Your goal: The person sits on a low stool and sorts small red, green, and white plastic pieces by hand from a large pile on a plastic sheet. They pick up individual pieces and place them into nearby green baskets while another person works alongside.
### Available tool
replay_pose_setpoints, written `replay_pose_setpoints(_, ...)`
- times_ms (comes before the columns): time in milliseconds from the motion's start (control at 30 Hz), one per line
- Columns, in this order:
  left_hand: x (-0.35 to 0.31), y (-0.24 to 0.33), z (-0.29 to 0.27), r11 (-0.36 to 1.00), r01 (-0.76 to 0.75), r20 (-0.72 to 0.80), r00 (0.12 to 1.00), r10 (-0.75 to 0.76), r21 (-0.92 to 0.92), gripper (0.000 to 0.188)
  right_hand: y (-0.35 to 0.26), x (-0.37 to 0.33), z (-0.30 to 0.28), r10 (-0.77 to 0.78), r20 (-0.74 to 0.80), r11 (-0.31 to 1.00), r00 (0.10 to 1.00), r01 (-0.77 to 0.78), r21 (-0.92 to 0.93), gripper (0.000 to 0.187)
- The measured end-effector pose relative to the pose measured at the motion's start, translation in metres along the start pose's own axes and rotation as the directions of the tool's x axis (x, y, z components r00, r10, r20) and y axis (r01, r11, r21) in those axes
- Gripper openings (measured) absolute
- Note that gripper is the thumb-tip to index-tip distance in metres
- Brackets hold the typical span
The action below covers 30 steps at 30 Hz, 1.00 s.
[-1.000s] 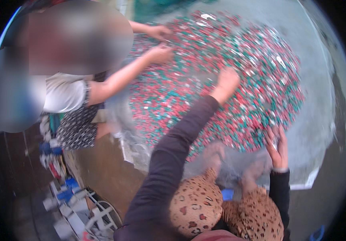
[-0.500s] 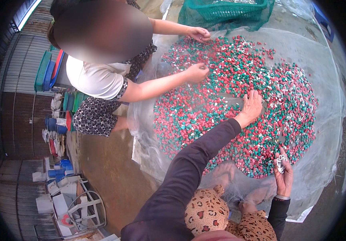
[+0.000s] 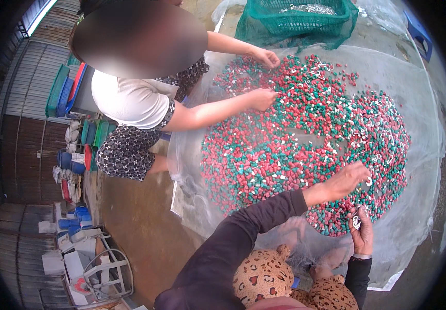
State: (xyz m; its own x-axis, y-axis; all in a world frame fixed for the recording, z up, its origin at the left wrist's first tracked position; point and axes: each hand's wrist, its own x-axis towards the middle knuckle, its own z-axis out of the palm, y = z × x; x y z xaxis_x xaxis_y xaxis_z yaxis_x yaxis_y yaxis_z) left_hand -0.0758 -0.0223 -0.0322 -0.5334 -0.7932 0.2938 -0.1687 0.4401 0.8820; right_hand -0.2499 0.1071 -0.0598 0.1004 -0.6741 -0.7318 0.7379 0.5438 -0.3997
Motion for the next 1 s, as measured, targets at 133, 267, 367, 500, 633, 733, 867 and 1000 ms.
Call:
replay_pose_setpoints(133,-0.007,0.028,0.01,0.992,-0.123,0.142,0.983,0.12,0.013,0.013,0.005,0.002,0.006,-0.034,-0.081,0.999,0.996,0.031,-0.035,0.018)
replay_pose_setpoints(267,-0.015,0.035,0.018,0.999,-0.036,0.085,0.996,0.038,-0.019,0.011,0.001,-0.001,0.012,-0.112,-0.093,0.993,0.989,0.108,-0.048,0.018)
replay_pose_setpoints(367,-0.022,0.028,0.015,0.753,0.434,0.223,0.901,-0.373,-0.495,0.017,-0.007,-0.007,0.016,-0.125,0.01,0.98,0.992,0.125,-0.157,0.023)
replay_pose_setpoints(500,-0.035,0.019,0.009,0.257,0.594,0.437,0.766,-0.471,-0.763,0.037,-0.013,-0.013,0.021,-0.186,-0.011,0.96,0.983,0.179,-0.216,0.023)
replay_pose_setpoints(633,-0.04,0.013,0.019,0.484,0.703,0.488,0.711,-0.507,-0.522,0.044,-0.012,-0.016,0.02,-0.206,-0.048,0.969,0.977,0.197,-0.148,0.016)
replay_pose_setpoints(733,-0.042,0.015,0.039,0.811,0.488,0.279,0.868,-0.411,-0.322,0.043,-0.007,-0.015,0.018,-0.225,-0.133,0.973,0.965,0.217,-0.074,0.014)
replay_pose_setpoints(867,-0.046,0.013,0.048,0.899,0.386,0.18,0.918,-0.353,-0.209,0.038,-0.003,-0.012,0.015,-0.204,-0.122,0.975,0.971,0.191,-0.113,0.015)
replay_pose_setpoints(1000,-0.048,0.009,0.039,0.892,0.409,0.196,0.907,-0.373,-0.191,0.032,-0.005,-0.011,0.01,-0.197,-0.102,0.967,0.975,0.176,-0.186,0.015)
